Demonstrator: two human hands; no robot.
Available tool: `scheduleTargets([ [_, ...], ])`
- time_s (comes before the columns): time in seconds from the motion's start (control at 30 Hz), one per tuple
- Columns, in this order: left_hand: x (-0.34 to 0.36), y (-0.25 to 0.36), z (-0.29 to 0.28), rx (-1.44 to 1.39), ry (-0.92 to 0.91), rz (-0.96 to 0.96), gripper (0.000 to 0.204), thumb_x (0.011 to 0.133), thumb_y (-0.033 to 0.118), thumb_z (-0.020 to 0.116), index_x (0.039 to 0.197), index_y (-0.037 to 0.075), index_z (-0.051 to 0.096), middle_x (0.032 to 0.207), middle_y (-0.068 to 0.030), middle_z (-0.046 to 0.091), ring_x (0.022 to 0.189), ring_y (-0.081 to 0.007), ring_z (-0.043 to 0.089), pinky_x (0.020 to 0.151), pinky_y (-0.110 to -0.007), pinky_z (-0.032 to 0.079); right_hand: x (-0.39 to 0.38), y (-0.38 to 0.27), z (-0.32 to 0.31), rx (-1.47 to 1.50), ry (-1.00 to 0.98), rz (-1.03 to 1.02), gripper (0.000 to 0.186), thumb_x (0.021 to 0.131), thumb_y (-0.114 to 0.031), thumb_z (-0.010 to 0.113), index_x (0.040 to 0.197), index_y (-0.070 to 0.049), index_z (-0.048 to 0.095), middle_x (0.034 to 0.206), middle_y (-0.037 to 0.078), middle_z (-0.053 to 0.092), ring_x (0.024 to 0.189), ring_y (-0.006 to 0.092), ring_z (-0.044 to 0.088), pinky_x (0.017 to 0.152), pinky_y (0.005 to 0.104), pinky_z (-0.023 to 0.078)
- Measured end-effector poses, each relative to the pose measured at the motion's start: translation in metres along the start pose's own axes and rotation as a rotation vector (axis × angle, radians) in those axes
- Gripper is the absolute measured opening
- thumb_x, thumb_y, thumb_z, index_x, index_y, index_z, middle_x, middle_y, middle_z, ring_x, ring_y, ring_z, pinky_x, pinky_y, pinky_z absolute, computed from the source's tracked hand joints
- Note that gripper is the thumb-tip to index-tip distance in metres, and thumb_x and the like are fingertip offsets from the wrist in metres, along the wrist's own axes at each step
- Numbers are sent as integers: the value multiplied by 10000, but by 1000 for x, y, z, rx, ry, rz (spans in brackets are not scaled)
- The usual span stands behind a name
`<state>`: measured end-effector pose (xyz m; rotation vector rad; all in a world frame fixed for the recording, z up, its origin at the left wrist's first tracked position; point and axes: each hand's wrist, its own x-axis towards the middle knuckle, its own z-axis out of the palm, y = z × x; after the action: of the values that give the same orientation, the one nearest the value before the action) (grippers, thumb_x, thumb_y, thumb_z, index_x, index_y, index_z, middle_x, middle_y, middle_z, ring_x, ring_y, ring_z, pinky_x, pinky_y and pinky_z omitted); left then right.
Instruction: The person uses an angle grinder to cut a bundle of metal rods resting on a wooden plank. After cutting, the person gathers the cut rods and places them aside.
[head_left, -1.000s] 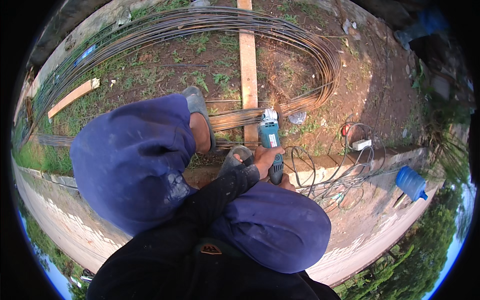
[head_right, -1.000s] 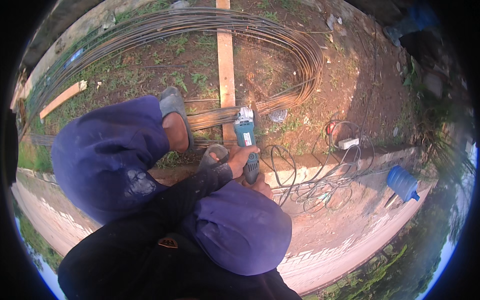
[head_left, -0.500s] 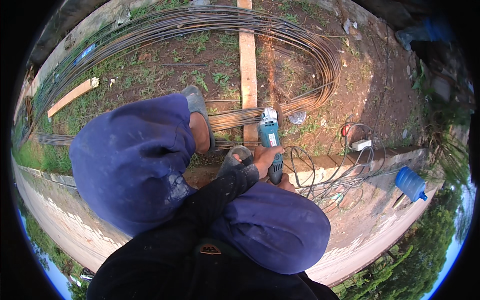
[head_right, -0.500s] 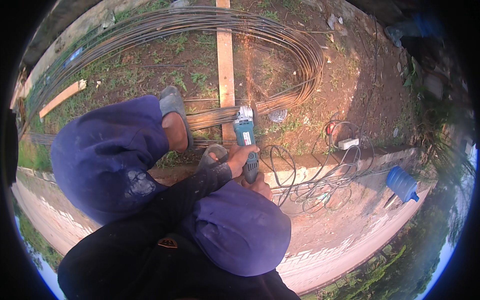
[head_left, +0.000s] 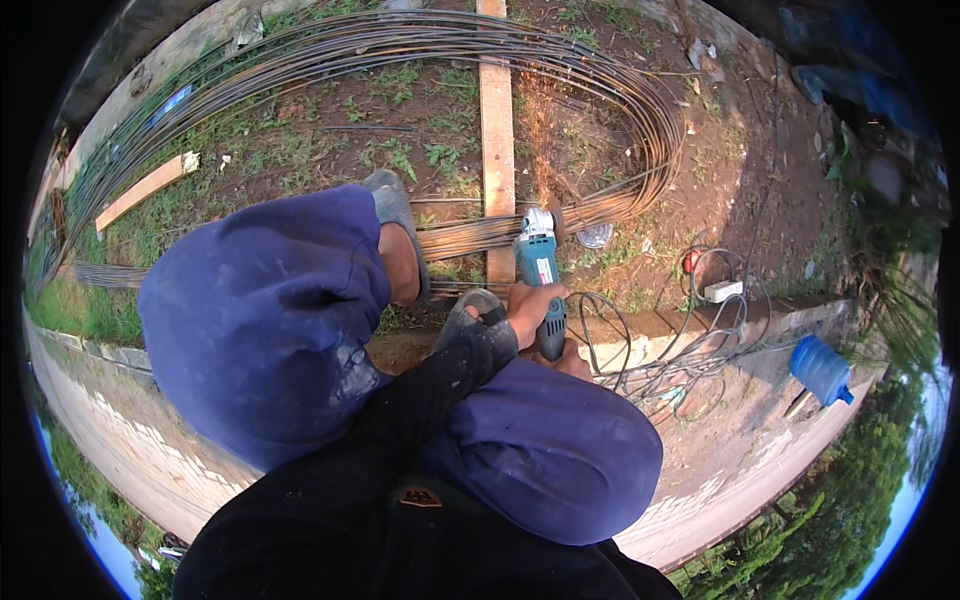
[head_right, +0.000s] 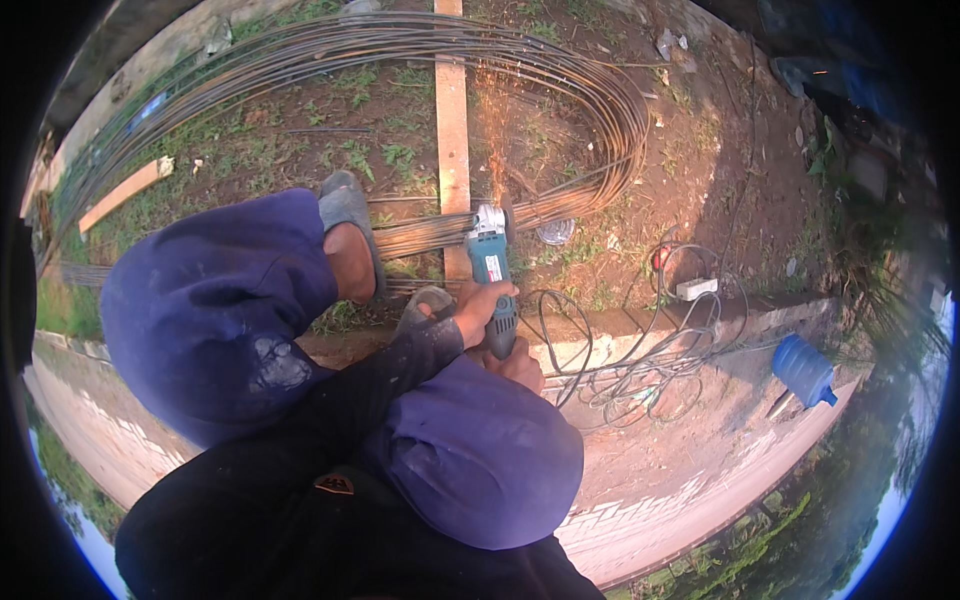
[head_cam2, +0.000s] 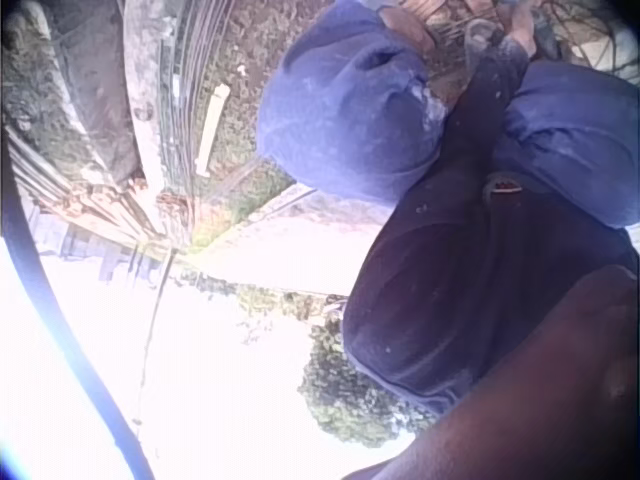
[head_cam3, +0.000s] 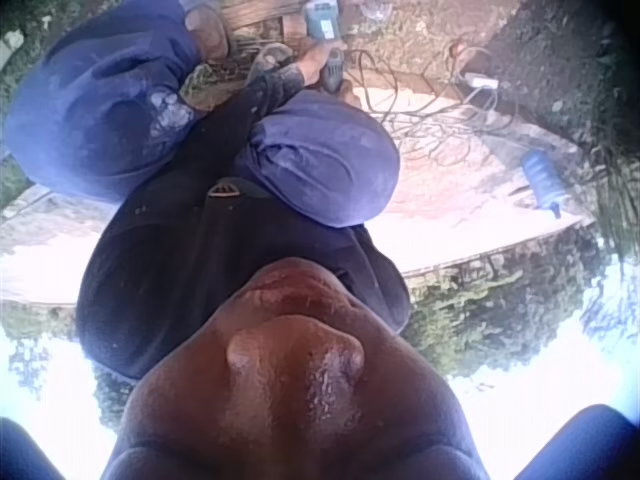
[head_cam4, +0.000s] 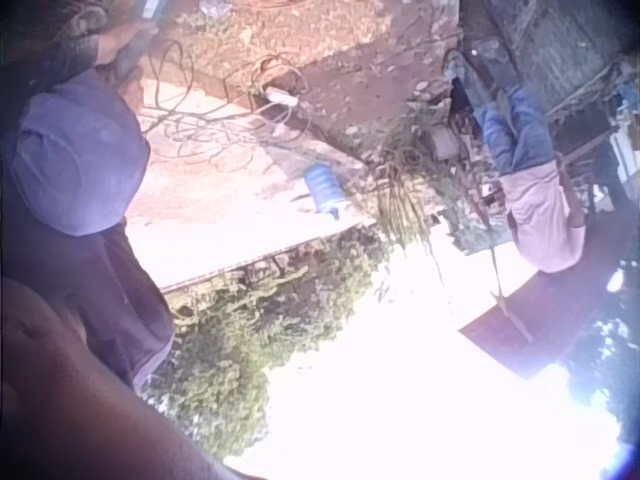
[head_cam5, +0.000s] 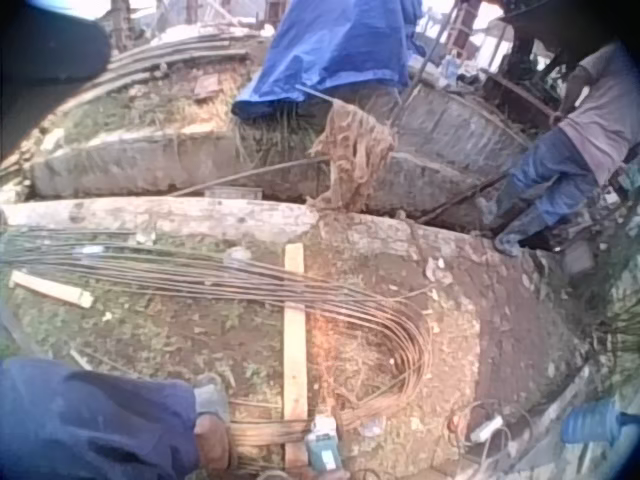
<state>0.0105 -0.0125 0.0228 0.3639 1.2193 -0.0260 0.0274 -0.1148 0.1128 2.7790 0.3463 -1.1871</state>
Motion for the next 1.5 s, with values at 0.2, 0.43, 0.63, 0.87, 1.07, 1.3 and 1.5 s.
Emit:
scheduleTargets([
  [0.2, 6, 2, -1, 10, -19, -3, 213, 730, 155, 740, 824, 14, 611, 715, -71, 580, 602, -196, 582, 578, -366, 460, 6, 5, 11, 22, 60, -25, 460, 754, -359, 754, 1042, -64, 549, 821, 242, 693, 817, 430, 686, 750, 522, 528],
  [0.43, 4, 8, -1, 52, -1, 17, 233, 717, 160, 746, 831, -3, 624, 721, -77, 591, 617, -195, 596, 569, -365, 458, 8, -3, 8, -18, 46, 11, 477, 755, -373, 756, 1061, -65, 558, 833, 250, 693, 830, 428, 687, 760, 522, 528],
  [0.63, 8, 6, -3, 32, -14, 1, 229, 732, 160, 745, 830, -3, 618, 716, -81, 589, 596, -201, 598, 552, -370, 471, 10, -1, 14, -5, 38, 22, 498, 758, -394, 761, 1067, -59, 559, 841, 252, 693, 850, 432, 684, 778, 521, 521],
  [0.87, 9, 7, -2, 60, 7, -3, 226, 738, 160, 745, 825, -5, 617, 710, -81, 589, 593, -195, 597, 542, -369, 473, 12, 1, 15, -4, 44, 6, 498, 765, -397, 758, 1063, -51, 559, 848, 262, 691, 855, 442, 680, 779, 525, 517],
  [1.07, 5, 10, 0, 61, 9, 9, 227, 731, 165, 752, 814, -1, 621, 710, -79, 593, 595, -186, 590, 547, -363, 464, 11, 0, 11, 17, 34, 0, 479, 764, -392, 758, 1042, -57, 558, 837, 249, 696, 838, 435, 685, 756, 523, 522],
  [1.3, 2, 8, 0, 52, -2, 1, 225, 730, 150, 748, 845, 6, 619, 743, -80, 602, 635, -180, 593, 587, -361, 467, 6, -2, 10, -2, 52, 39, 460, 763, -389, 753, 1033, -73, 554, 816, 226, 701, 833, 418, 690, 757, 521, 519],
  [1.5, 0, -1, -1, 14, -17, 10, 205, 738, 140, 738, 840, 22, 606, 740, -64, 589, 636, -176, 578, 601, -364, 459, 2, 0, 4, -9, -21, 40, 480, 753, -396, 758, 1043, -74, 550, 820, 232, 700, 832, 417, 691, 767, 515, 518],
])
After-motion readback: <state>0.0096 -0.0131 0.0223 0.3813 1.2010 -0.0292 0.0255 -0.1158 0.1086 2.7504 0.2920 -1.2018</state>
